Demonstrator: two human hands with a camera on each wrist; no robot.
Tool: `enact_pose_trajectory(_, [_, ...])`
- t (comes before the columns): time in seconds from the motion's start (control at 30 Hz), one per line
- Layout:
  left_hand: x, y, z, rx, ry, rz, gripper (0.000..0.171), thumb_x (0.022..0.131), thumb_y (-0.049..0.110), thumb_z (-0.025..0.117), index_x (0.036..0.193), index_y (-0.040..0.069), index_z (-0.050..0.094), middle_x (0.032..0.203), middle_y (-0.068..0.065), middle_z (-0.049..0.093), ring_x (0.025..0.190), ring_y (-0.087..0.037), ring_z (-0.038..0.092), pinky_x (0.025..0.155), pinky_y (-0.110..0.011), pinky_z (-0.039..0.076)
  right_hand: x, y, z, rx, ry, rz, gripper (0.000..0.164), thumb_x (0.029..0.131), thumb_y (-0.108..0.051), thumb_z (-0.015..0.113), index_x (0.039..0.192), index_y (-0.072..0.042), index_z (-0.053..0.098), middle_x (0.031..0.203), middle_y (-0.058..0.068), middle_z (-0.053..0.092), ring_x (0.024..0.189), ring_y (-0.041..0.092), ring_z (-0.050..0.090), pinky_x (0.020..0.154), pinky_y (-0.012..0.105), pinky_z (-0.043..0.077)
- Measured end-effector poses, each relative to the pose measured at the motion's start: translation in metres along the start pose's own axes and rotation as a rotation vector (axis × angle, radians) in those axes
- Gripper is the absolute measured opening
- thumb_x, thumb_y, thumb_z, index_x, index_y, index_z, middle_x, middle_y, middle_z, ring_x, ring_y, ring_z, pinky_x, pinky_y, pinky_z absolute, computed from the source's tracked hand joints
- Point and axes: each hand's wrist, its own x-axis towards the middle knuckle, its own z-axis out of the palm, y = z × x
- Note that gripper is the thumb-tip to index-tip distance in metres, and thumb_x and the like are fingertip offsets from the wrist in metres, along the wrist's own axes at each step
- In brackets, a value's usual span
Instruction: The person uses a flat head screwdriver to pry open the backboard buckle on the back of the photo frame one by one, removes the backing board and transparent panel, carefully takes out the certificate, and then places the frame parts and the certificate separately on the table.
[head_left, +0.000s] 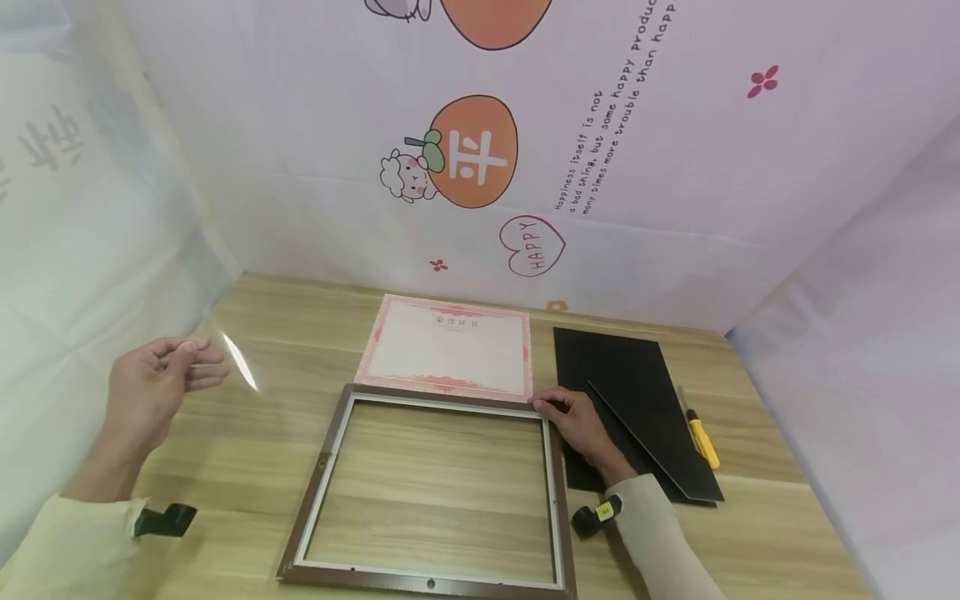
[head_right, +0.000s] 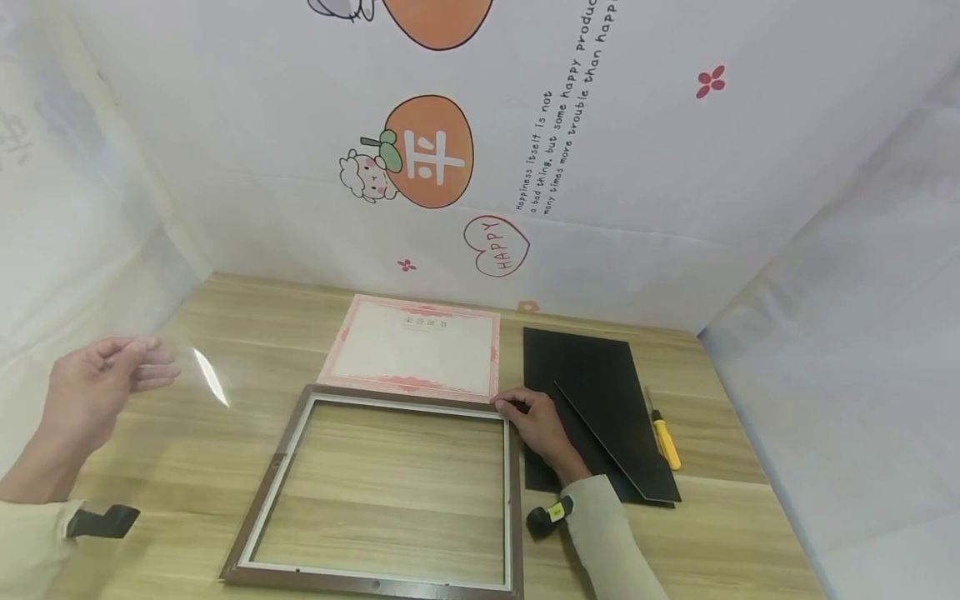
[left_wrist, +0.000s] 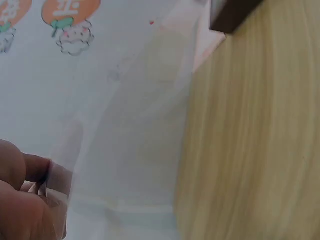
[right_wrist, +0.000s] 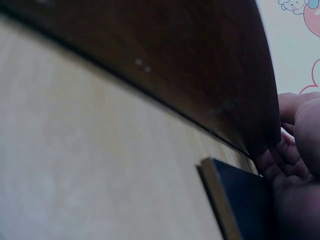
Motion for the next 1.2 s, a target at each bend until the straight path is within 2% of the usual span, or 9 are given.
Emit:
enact_pose_trajectory(0.17, [0.010,-0.017,-0.025,0.024,-0.038,-0.136,0.018,0.102,0.015,0.051,0.093,0.014,0.067,0.080,0.004,0.075,0.070,-0.010,0.074,0.066,-0.022,0.059,0.000,0.000,0.001,-0.002,0.002,-0.001,0.017,0.096,-0.010,0.063,0.105,-0.001,0.074,0.111,0.016,0.071,0.109,0.027,0.064,0.086,0.017,0.049])
enact_pose_trajectory(0.27, [0.016,-0.025,-0.037,0.049,-0.078,-0.207,0.022,0.102,0.017,0.052,0.090,0.023,0.069,0.082,0.006,0.075,0.072,-0.009,0.074,0.069,-0.021,0.059,0.001,0.001,0.001,0.002,0.004,-0.011,0.016,0.096,-0.010,0.063,0.104,-0.001,0.074,0.111,0.016,0.071,0.108,0.025,0.064,0.086,0.017,0.049])
enact_pose_trajectory(0.43, [0.022,-0.035,-0.049,0.092,-0.117,-0.294,0.027,0.104,0.020,0.049,0.089,0.029,0.070,0.083,0.009,0.076,0.075,-0.006,0.074,0.071,-0.017,0.057,0.001,0.002,0.001,0.003,0.004,-0.012,0.018,0.096,-0.011,0.063,0.106,0.001,0.073,0.112,0.017,0.071,0.105,0.015,0.063,0.086,0.017,0.048])
enact_pose_trajectory(0.5, [0.024,-0.040,-0.053,0.147,-0.122,-0.312,0.027,0.104,0.021,0.048,0.091,0.028,0.070,0.083,0.011,0.075,0.076,-0.005,0.073,0.071,-0.016,0.057,0.001,0.002,0.000,0.000,0.005,-0.008,0.018,0.096,-0.011,0.064,0.106,0.001,0.073,0.112,0.017,0.071,0.104,0.013,0.063,0.086,0.016,0.048])
enact_pose_trajectory(0.57, [0.026,-0.046,-0.056,0.230,-0.127,-0.324,0.025,0.105,0.021,0.046,0.097,0.023,0.070,0.083,0.015,0.074,0.076,-0.004,0.073,0.071,-0.014,0.057,0.001,0.002,0.000,0.000,0.007,-0.006,0.018,0.096,-0.011,0.064,0.106,0.001,0.073,0.112,0.017,0.071,0.104,0.014,0.063,0.086,0.016,0.048])
enact_pose_trajectory(0.67, [0.027,-0.054,-0.060,0.343,-0.141,-0.344,0.028,0.106,0.018,0.042,0.114,0.002,0.063,0.082,0.018,0.074,0.077,-0.003,0.073,0.072,-0.015,0.057,0.001,0.002,0.000,0.001,-0.001,-0.010,0.019,0.096,-0.011,0.063,0.107,0.001,0.073,0.112,0.018,0.071,0.105,0.016,0.064,0.086,0.016,0.048])
enact_pose_trajectory(0.77, [0.030,-0.060,-0.063,0.386,-0.157,-0.367,0.035,0.106,0.014,0.041,0.123,-0.014,0.052,0.081,0.016,0.074,0.077,-0.005,0.073,0.074,-0.017,0.058,0.001,0.002,-0.001,0.007,-0.010,-0.017,0.019,0.096,-0.010,0.063,0.106,0.002,0.073,0.112,0.018,0.070,0.105,0.018,0.064,0.086,0.017,0.049])
enact_pose_trajectory(0.97, [0.035,-0.066,-0.066,0.413,-0.153,-0.404,0.027,0.104,0.016,0.046,0.113,-0.007,0.058,0.077,0.014,0.074,0.073,-0.006,0.074,0.073,-0.020,0.059,0.001,0.002,-0.002,0.012,-0.005,-0.025,0.019,0.096,-0.010,0.063,0.105,0.003,0.073,0.111,0.019,0.071,0.102,0.013,0.064,0.085,0.015,0.048])
enact_pose_trajectory(1.2, [0.038,-0.068,-0.067,0.447,-0.144,-0.398,0.043,0.104,0.013,0.042,0.125,-0.024,0.043,0.075,0.015,0.073,0.069,-0.005,0.073,0.070,-0.022,0.059,0.001,0.004,0.000,0.015,-0.006,-0.035,0.018,0.096,-0.010,0.063,0.105,0.002,0.073,0.110,0.018,0.071,0.105,0.020,0.065,0.087,0.016,0.049])
